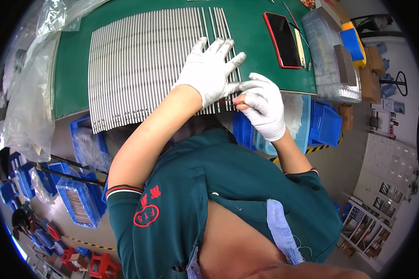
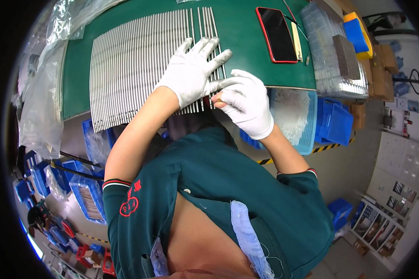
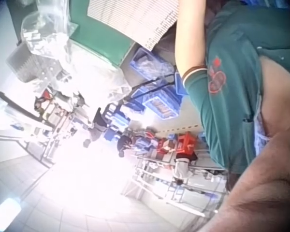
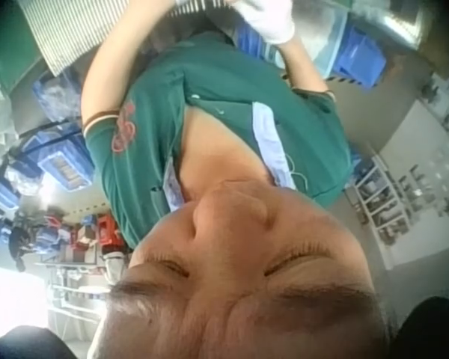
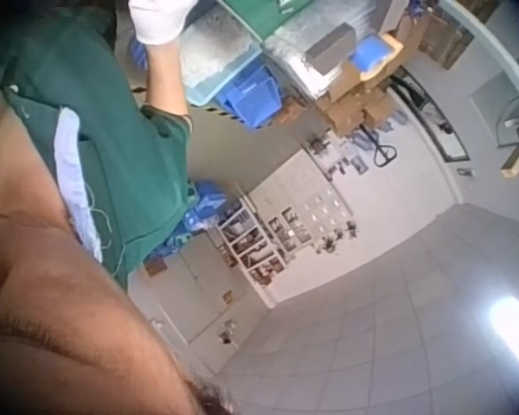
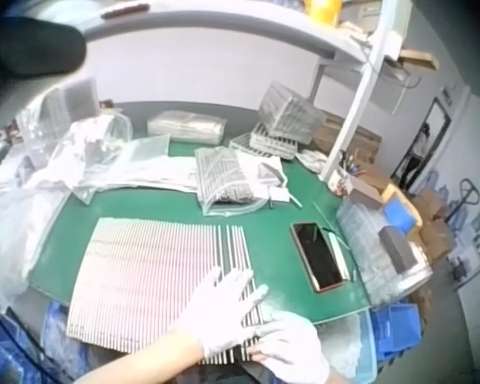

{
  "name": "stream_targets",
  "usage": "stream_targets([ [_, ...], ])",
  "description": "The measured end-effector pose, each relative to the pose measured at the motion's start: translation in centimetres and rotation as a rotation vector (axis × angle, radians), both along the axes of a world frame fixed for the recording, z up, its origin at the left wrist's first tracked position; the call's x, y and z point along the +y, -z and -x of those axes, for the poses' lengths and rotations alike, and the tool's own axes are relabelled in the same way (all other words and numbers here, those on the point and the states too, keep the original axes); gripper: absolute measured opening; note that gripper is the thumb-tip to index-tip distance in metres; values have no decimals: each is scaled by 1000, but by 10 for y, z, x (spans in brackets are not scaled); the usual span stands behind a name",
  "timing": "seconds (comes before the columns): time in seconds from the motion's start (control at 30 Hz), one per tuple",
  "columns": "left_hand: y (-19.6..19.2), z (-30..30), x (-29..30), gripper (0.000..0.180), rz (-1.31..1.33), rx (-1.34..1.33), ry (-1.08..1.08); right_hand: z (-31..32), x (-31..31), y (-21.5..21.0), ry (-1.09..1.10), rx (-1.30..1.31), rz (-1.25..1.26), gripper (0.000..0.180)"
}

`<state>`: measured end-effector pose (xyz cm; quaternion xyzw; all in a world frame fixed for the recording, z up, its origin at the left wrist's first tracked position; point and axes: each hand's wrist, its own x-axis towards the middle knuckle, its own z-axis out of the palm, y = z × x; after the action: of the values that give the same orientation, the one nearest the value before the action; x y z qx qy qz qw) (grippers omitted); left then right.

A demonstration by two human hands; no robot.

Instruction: Sorting and aligning thin metal rods on a workbench in a factory setting.

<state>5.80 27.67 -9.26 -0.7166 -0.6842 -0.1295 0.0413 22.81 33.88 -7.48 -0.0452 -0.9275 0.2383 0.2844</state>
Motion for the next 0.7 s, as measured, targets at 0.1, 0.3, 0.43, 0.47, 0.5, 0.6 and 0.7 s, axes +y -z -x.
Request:
stream_targets([
  [0.1, 0, 2, 3, 59, -14, 1, 9, 5, -1, 1, -8, -18, 13, 13],
  [0.3, 2, 1, 1, 59, -14, -6, 1, 5, -1, -2, 3, -43, -95, 13],
  [0.43, 2, 0, 1, 60, 0, 5, -2, 9, 1, 2, -54, -115, -199, 13],
  [0.47, 1, 1, 1, 60, 4, 3, -1, 9, -2, -2, -41, -125, -204, 13],
  [0.5, 2, 1, 1, 60, 1, 5, -5, 8, -3, -4, -44, -122, -204, 13],
  [0.6, -1, 0, 1, 60, 34, -3, -8, 6, -6, -2, 11, -73, -184, 13],
  [0.7, -1, -1, 1, 61, 32, -17, -4, 5, -9, 2, 41, -37, -164, 12],
])
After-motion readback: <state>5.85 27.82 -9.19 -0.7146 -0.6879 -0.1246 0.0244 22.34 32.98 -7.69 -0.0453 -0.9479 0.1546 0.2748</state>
